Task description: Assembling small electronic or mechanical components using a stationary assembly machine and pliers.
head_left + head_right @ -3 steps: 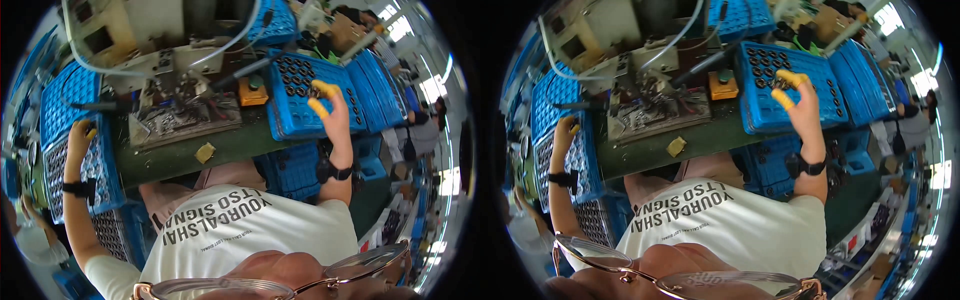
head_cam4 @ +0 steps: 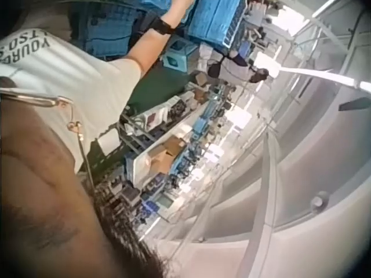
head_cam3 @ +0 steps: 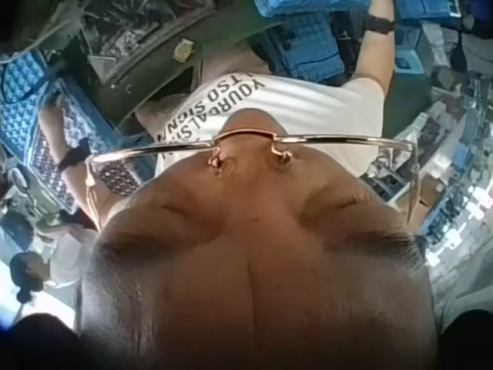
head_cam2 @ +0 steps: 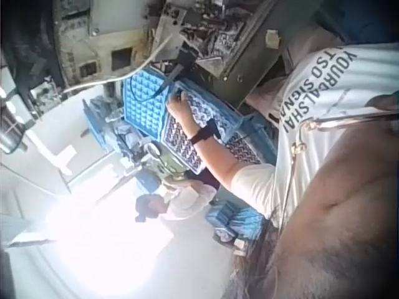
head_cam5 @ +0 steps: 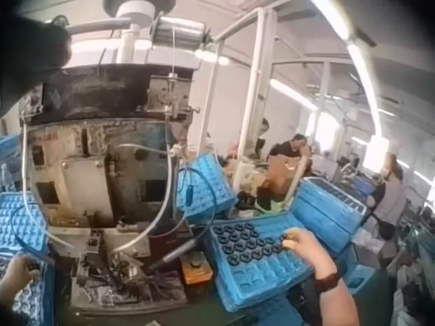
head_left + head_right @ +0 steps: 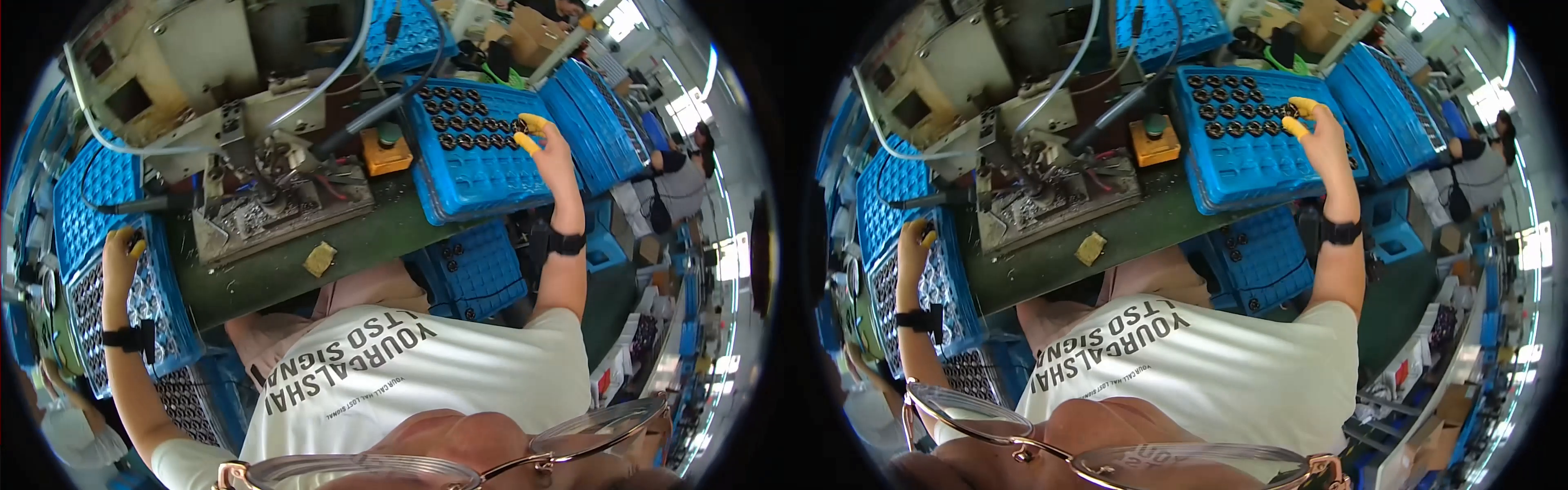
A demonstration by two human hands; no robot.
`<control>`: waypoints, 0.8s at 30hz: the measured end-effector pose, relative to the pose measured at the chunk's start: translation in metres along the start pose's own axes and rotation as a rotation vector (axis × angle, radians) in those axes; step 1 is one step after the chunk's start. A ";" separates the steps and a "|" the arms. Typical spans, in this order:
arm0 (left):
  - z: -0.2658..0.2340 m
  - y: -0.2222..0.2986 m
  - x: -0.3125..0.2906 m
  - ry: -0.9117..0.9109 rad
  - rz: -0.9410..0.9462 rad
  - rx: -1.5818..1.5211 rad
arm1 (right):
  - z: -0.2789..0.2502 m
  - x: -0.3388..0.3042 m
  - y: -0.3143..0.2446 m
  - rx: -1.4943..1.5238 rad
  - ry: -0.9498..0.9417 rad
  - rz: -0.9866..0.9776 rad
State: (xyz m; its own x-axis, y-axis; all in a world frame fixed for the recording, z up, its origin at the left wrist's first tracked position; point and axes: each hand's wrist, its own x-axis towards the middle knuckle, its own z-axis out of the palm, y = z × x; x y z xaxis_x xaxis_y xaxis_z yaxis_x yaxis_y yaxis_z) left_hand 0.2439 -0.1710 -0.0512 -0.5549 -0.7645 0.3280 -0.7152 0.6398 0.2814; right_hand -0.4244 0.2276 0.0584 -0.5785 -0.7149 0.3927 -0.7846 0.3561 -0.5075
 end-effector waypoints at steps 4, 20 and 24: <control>0.001 0.024 0.014 -0.049 -0.083 0.005 | -0.010 0.027 0.067 -0.099 -0.124 0.186; -0.071 0.137 -0.077 0.187 -0.351 -0.729 | 0.010 0.021 0.067 -0.285 0.043 -0.185; -0.044 0.155 -0.090 0.150 -0.434 -0.717 | 0.032 -0.031 -0.053 -0.106 0.303 -0.430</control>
State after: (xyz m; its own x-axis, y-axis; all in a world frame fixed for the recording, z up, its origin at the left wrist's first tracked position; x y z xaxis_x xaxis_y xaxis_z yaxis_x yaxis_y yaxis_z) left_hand 0.2015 0.0006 0.0023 -0.1949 -0.9675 0.1608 -0.3816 0.2259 0.8963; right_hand -0.3577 0.2112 0.0490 -0.2260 -0.6095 0.7599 -0.9741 0.1390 -0.1782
